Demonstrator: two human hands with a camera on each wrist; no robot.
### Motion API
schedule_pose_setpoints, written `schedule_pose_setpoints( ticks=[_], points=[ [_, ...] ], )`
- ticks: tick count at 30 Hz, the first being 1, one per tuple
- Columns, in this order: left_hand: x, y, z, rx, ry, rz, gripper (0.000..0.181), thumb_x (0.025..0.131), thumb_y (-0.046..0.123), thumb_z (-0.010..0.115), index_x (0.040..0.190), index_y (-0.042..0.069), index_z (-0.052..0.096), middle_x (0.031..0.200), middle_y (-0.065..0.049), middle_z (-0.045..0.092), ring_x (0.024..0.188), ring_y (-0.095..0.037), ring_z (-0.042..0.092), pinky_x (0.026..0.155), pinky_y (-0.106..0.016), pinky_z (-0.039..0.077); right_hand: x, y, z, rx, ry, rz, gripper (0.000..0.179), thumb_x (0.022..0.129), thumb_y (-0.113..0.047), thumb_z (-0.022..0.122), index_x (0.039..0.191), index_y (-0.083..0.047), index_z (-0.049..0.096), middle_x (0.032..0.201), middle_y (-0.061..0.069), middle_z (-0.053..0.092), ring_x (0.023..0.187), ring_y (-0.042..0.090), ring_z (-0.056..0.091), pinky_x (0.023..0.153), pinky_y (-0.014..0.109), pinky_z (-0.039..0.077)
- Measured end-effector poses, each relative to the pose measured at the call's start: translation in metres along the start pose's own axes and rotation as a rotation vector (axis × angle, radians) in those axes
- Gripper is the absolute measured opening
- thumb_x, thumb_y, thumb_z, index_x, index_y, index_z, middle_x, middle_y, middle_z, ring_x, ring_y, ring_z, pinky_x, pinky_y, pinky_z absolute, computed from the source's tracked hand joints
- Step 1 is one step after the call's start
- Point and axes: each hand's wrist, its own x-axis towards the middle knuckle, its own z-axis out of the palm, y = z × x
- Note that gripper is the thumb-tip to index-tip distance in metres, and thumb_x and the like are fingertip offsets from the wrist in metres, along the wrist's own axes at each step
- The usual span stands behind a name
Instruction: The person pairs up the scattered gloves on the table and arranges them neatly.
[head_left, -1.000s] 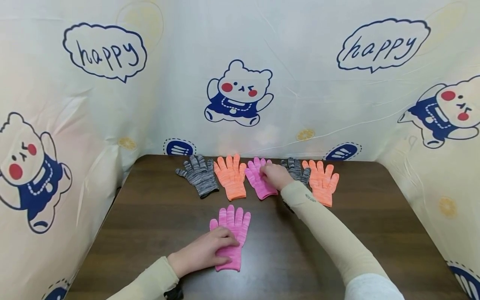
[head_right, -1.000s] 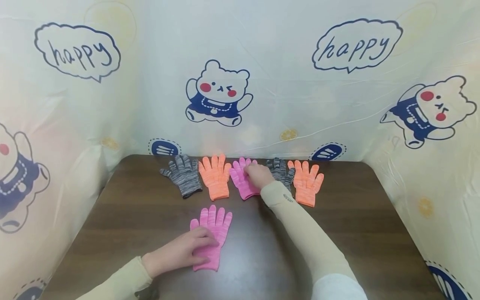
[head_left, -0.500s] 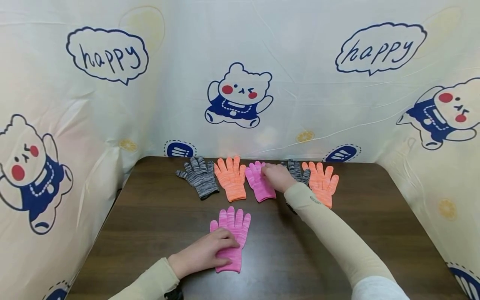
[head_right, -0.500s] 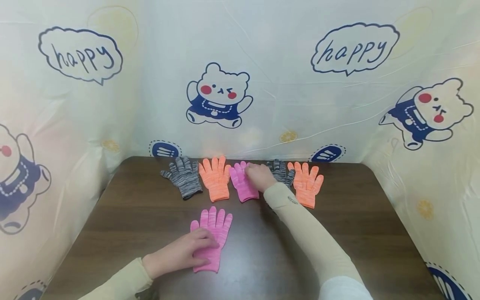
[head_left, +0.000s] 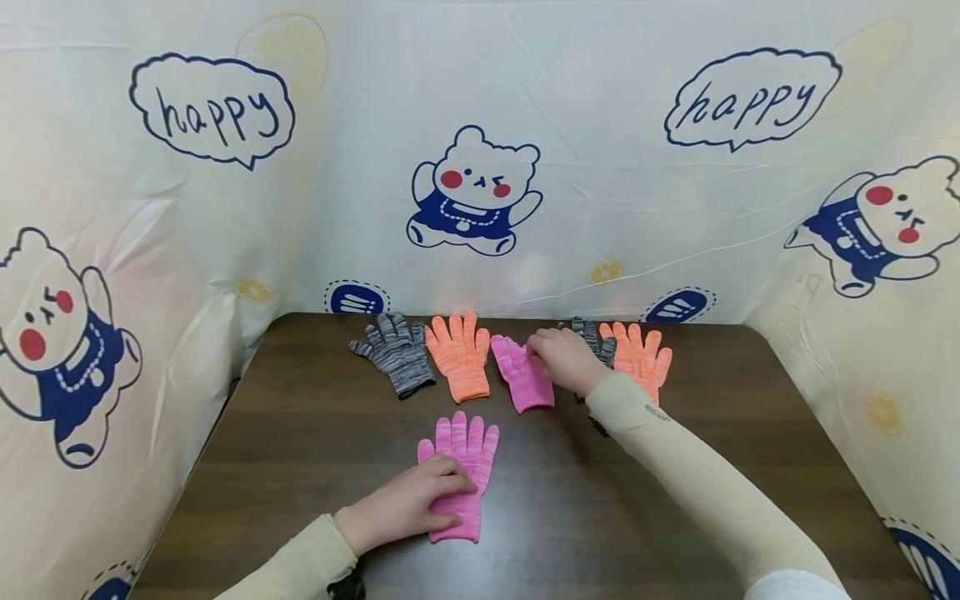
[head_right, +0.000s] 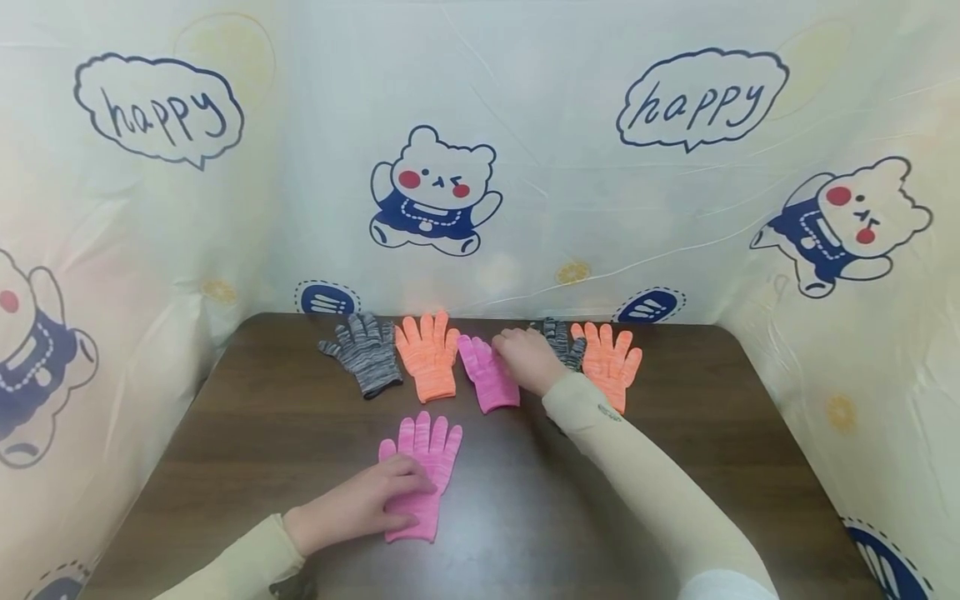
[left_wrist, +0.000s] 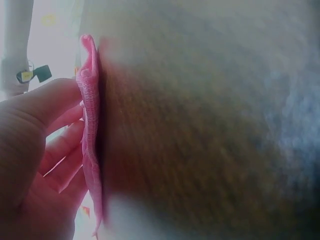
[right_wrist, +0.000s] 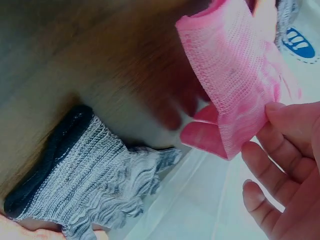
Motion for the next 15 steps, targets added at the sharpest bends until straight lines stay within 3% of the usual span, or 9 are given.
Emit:
schedule_pose_setpoints(
  ticks=[15],
  points=[
    [0.000,-0.001,0.001,-0.005,-0.023,-0.023,0.033,0.095,0.027,0.079,0.126,0.017,0.073,0.120,0.006,0.063,0.113,-0.011,0.057,0.098,-0.030,0.052,-0.057,-0.013,-0.021,0.033,0.061,-0.112,0.008,0.096,-0.011,0.074,0.104,-0.011,0.077,0.101,0.003,0.073,0.100,0.024,0.064,0.097,0.047,0.051]
  ],
)
